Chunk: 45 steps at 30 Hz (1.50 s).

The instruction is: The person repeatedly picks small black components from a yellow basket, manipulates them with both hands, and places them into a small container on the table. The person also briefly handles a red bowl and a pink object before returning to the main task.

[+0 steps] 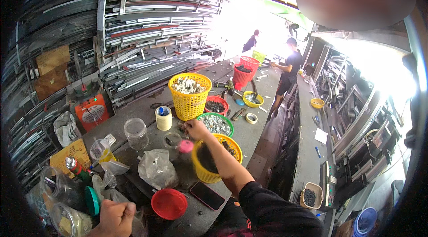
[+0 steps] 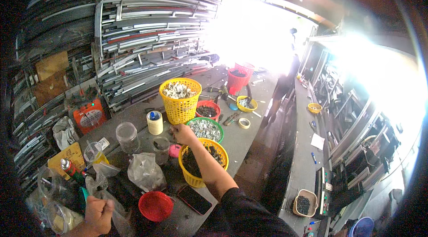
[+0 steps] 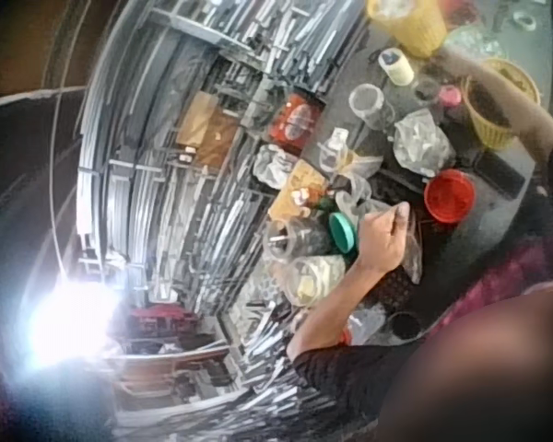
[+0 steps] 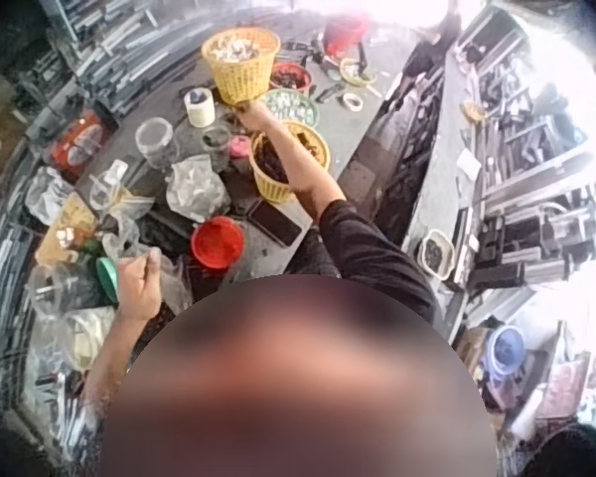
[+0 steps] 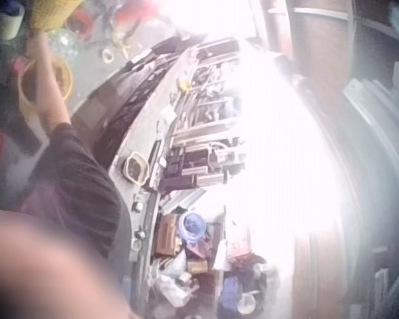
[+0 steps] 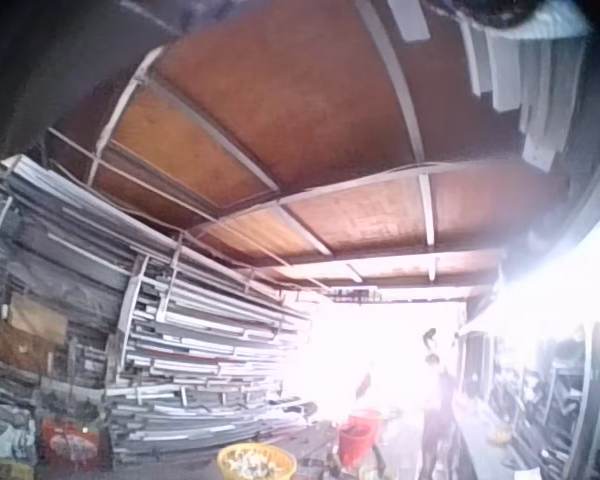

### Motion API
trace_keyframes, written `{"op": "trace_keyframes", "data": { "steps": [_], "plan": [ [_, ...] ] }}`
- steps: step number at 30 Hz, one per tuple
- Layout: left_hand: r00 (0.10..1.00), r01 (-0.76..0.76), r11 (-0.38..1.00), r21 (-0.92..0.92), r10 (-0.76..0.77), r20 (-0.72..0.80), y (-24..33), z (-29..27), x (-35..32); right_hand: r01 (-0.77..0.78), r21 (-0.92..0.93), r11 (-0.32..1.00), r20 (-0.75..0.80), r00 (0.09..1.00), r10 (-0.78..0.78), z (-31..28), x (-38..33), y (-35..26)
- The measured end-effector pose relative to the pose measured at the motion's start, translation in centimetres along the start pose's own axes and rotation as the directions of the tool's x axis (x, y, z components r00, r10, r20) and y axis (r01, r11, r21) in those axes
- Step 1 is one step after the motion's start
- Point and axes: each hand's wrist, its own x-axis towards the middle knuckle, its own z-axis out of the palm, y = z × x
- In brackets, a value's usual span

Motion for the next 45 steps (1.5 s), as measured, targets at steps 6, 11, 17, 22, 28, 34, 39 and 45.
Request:
{"op": "trace_keyframes", "data": {
  "steps": [6,11,17,22,28,34,39,45],
  "plan": [
    [0.977,-0.053,0.990,0.128,0.078,-0.200,-1.1,-0.2,-0.3,-0.053,-0.051,0.997,-0.017,0.998,0.052,0.0,-0.2,-0.1],
    [0.991,0.009,0.999,0.052,-0.002,-0.134,-2.5,-0.7,-0.6,-0.047,-0.087,0.995,-0.067,0.997,0.041,0.5,-0.1,0.0],
    [0.997,0.058,0.997,0.060,-0.061,0.049,-3.5,-0.2,-0.1,-0.131,0.072,0.989,-0.060,0.989,0.135,-0.1,-0.2,-0.4],
    [0.986,0.035,0.999,0.036,-0.040,0.160,-2.6,0.3,0.2,-0.241,0.042,0.970,0.022,0.970,0.240,-0.6,0.0,-0.9],
    [0.991,0.054,0.998,0.028,-0.057,0.125,-2.4,0.1,0.5,-0.187,0.288,0.939,-0.071,0.974,0.216,-1.5,-0.5,-1.4],
    [0.990,0.037,0.999,0.020,-0.039,0.137,-3.0,0.4,0.7,-0.171,0.434,0.885,-0.112,0.964,0.241,-2.3,-0.7,-1.2],
    [0.985,0.094,0.995,-0.018,-0.090,0.146,-3.0,0.4,0.8,-0.203,0.477,0.855,-0.099,0.954,0.282,-1.6,0.1,-0.2],
    [0.988,0.081,0.997,0.003,-0.080,0.130,-3.0,0.4,0.9,-0.161,0.711,0.684,-0.008,0.972,0.236,-3.1,-0.3,-0.4]
  ]
}}
